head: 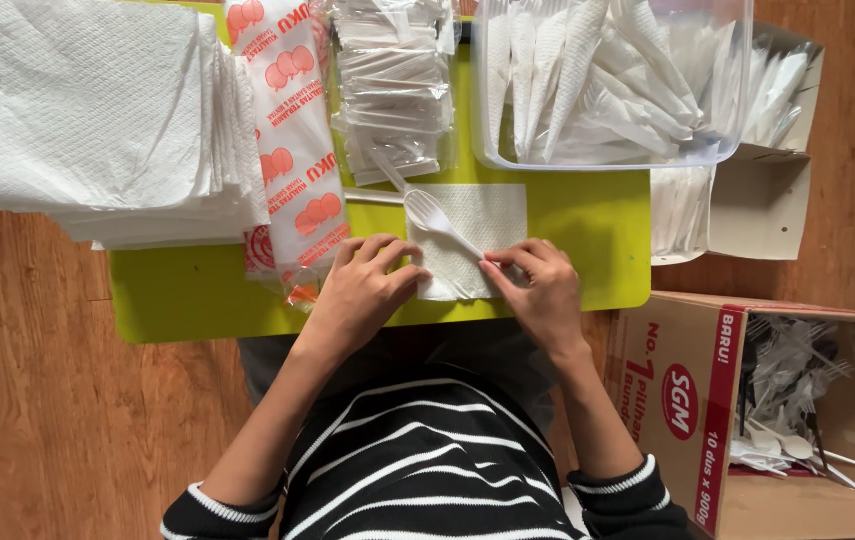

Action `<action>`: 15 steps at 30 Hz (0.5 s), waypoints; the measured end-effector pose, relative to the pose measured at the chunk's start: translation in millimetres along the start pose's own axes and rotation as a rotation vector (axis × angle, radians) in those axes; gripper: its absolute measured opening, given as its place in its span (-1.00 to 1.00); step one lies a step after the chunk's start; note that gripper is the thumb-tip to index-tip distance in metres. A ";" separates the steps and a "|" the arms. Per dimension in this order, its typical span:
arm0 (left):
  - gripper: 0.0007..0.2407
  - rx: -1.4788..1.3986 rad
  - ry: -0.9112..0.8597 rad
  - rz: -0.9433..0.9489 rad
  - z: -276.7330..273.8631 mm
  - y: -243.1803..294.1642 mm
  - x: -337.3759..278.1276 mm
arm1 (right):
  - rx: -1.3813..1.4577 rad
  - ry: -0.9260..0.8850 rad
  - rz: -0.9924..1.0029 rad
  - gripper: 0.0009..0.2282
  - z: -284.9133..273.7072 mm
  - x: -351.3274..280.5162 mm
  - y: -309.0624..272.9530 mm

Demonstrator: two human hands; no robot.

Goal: Wrapping plastic spoons and forks in paper napkins and organizing them into storage containers.

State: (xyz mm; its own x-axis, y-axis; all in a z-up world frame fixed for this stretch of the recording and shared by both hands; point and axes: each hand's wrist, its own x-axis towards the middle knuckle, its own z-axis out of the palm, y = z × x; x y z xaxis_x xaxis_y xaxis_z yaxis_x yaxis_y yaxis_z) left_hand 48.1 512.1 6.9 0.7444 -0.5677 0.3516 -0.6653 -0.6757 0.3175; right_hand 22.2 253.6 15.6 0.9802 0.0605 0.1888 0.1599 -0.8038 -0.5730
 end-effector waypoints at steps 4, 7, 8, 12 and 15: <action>-0.95 -0.019 0.031 0.007 -0.4 -0.1 2.5 | 0.058 -0.005 0.040 -0.94 -3.5 4.2 -7.2; -0.94 -0.021 0.103 0.008 -7.3 4.6 11.9 | 0.099 -0.026 0.100 -0.92 -5.1 4.4 -6.1; -0.94 -0.020 0.103 0.007 -8.2 5.0 16.1 | 0.099 -0.027 0.099 -0.92 -4.3 4.1 -6.4; -0.93 0.031 0.160 0.048 -2.6 5.8 31.4 | 0.158 -0.020 0.114 -0.89 -1.7 2.1 -7.1; -0.96 0.035 0.172 0.061 2.9 6.0 40.5 | 0.165 -0.022 0.104 -0.91 -4.5 2.4 -9.2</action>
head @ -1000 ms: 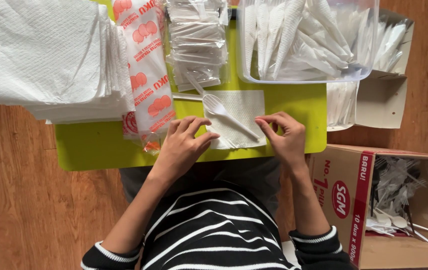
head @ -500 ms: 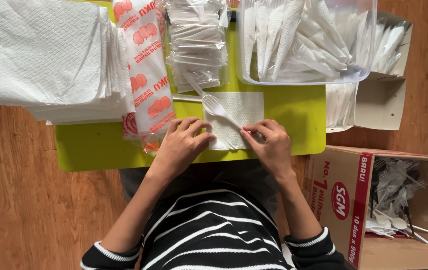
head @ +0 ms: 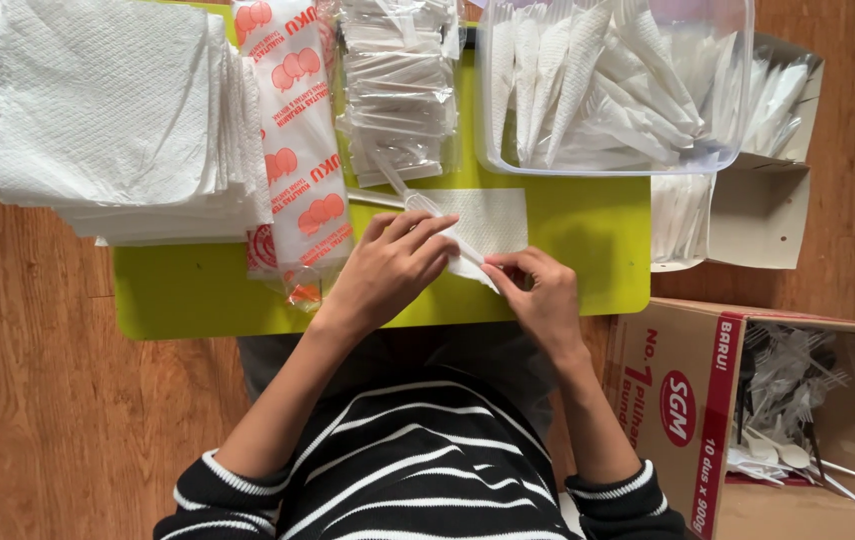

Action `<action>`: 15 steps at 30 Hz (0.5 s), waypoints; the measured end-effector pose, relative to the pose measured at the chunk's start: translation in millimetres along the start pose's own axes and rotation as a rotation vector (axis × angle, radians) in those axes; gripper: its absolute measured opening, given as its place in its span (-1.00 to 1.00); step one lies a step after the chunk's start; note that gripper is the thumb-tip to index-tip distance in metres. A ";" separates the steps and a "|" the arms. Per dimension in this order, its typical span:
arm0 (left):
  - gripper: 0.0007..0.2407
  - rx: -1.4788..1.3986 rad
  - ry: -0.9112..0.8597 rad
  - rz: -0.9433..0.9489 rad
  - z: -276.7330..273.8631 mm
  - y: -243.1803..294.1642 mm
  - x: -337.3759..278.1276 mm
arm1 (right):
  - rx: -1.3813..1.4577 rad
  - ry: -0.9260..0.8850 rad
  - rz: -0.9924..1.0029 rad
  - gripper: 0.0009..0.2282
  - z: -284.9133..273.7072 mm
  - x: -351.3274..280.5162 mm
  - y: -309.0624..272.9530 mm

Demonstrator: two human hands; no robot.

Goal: Wrapping plastic spoons and forks in paper napkins and organizing them into storage containers.

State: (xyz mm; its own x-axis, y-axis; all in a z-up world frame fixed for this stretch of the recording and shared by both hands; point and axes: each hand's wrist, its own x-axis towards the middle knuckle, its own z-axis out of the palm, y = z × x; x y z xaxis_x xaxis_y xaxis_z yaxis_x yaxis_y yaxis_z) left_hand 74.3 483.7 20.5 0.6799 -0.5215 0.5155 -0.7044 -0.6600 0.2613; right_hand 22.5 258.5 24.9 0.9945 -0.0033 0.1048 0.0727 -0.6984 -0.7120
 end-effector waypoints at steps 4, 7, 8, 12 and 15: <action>-0.95 -0.016 -0.041 -0.010 9.0 -3.5 9.7 | -0.038 -0.063 -0.021 -0.85 -6.2 -3.4 4.0; -0.93 0.012 -0.052 -0.017 26.7 -7.9 8.9 | -0.002 -0.083 -0.015 -0.88 -12.5 -3.4 -2.9; -0.93 0.011 -0.053 -0.017 31.9 -8.5 9.7 | -0.002 -0.083 -0.014 -0.88 -10.9 -5.3 -0.3; -0.94 0.089 0.008 -0.013 49.6 -12.2 13.4 | -0.027 -0.028 -0.015 -0.75 -3.4 -9.8 10.6; -0.95 0.109 0.045 -0.023 55.2 -12.6 14.8 | -0.056 -0.002 0.004 -0.77 -2.6 -9.5 12.4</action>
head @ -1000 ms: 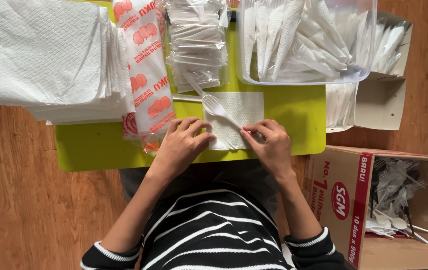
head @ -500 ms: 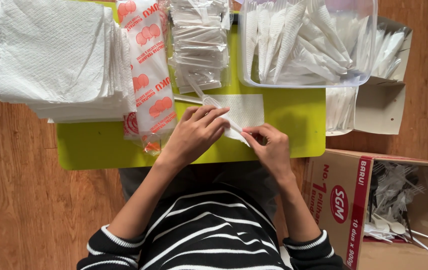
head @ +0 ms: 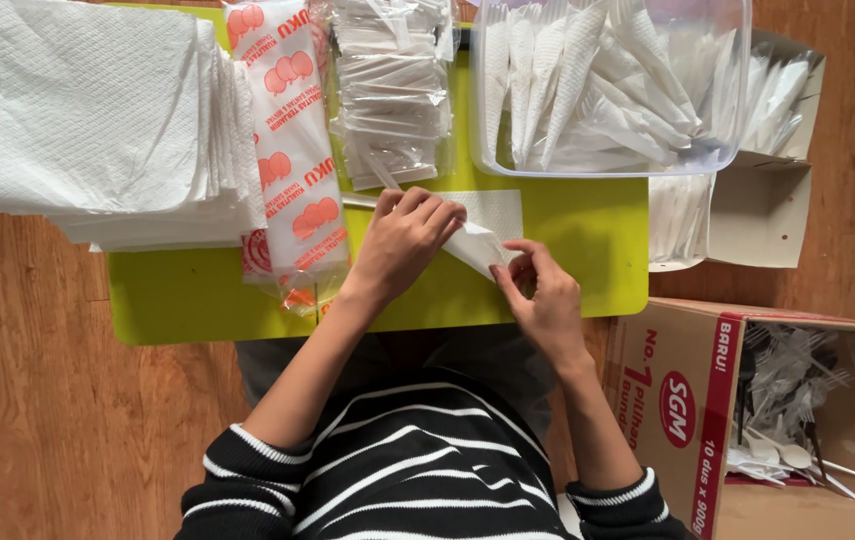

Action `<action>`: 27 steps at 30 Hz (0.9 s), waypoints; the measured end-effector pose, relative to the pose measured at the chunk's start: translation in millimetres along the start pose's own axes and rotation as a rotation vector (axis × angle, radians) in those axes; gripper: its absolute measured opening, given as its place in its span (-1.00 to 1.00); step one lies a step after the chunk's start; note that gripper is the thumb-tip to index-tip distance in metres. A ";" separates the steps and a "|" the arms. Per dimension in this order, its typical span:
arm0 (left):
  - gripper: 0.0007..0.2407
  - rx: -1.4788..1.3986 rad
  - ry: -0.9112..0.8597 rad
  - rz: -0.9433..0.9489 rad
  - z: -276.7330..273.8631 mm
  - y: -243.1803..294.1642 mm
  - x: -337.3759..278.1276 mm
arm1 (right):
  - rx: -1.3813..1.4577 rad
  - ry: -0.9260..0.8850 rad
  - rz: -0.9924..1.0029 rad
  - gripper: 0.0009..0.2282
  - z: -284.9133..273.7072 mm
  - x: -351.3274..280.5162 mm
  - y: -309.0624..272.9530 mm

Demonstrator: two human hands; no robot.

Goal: Wrapping plastic spoons and forks in paper napkins and organizing them into storage containers.

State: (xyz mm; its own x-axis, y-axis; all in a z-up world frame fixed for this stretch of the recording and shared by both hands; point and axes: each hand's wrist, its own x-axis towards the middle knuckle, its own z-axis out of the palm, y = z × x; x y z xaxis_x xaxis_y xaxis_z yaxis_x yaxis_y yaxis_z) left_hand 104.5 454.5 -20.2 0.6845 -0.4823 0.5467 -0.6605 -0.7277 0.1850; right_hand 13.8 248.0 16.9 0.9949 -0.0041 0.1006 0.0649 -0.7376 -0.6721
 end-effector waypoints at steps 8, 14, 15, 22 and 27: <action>-0.91 -0.120 0.055 -0.091 4.9 0.9 -1.0 | 0.008 0.042 -0.006 -0.79 8.3 -2.4 13.3; -0.88 -0.210 0.049 -0.199 7.2 0.0 0.2 | -0.177 0.073 -0.115 -0.83 9.3 -5.5 8.8; -0.92 -0.193 0.051 -0.189 6.3 0.4 2.2 | -0.252 0.066 -0.128 -0.84 9.6 -6.3 8.8; -0.82 0.036 0.029 0.061 -10.9 36.4 -19.7 | -0.338 0.079 -0.143 -0.83 15.0 -9.4 12.3; -0.62 0.089 -0.162 0.027 -23.9 57.3 -41.3 | -0.122 0.045 -0.044 -0.82 5.1 0.3 3.4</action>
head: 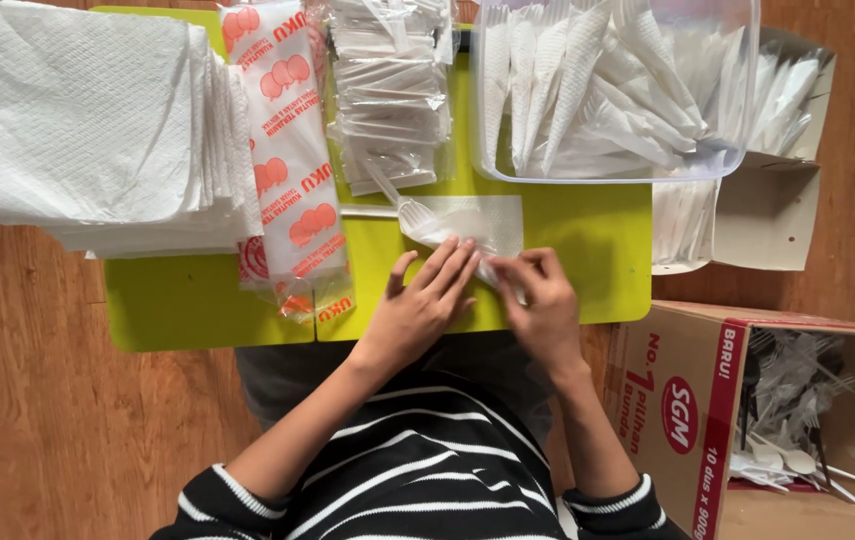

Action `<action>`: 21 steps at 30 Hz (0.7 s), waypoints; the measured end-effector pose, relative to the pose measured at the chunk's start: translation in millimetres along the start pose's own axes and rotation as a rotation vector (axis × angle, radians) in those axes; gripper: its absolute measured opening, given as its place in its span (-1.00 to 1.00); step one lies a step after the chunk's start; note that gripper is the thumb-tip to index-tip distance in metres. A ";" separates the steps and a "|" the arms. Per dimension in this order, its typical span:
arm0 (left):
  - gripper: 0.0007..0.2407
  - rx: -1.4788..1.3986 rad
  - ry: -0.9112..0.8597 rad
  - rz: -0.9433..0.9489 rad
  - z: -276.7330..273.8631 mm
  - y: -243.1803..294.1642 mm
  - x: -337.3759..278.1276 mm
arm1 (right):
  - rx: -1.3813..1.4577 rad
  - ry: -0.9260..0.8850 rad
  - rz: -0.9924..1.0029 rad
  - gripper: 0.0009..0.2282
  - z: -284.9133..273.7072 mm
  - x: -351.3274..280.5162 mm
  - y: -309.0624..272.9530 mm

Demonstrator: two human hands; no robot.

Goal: Wrapping plastic spoons and forks in paper napkins and organizing them into storage containers.

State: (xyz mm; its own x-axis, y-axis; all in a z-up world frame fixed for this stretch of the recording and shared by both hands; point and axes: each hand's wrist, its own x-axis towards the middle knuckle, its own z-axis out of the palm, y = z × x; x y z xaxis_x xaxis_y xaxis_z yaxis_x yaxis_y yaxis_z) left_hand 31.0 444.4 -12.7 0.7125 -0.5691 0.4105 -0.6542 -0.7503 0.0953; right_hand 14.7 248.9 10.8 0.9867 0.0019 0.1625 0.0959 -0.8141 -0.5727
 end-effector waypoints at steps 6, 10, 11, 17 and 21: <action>-0.55 -0.058 -0.072 -0.014 -11.0 -2.0 1.9 | 0.036 0.021 0.070 -0.69 3.9 28.0 25.3; -0.55 -0.063 -0.085 -0.026 -9.0 -0.3 1.0 | -0.046 -0.044 0.151 -0.47 11.4 46.5 17.6; -0.55 -0.061 -0.087 -0.030 -10.3 0.5 1.1 | -0.044 -0.047 0.148 -0.47 13.2 47.0 20.4; -0.54 -0.071 -0.110 -0.041 -9.1 3.3 1.2 | 0.134 0.032 0.129 -0.87 10.6 43.5 14.2; -0.47 -0.024 -0.126 -0.053 -10.1 4.4 1.4 | 0.293 0.042 0.212 -0.92 -0.4 34.1 -9.2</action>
State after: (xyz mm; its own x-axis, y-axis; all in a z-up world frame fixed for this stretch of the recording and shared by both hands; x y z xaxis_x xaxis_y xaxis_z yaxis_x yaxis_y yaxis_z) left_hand 26.6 443.6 -2.5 0.7712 -0.5679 0.2878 -0.6199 -0.7727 0.1364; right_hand 47.4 256.3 22.0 0.9830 -0.1780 0.0452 -0.0704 -0.5929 -0.8022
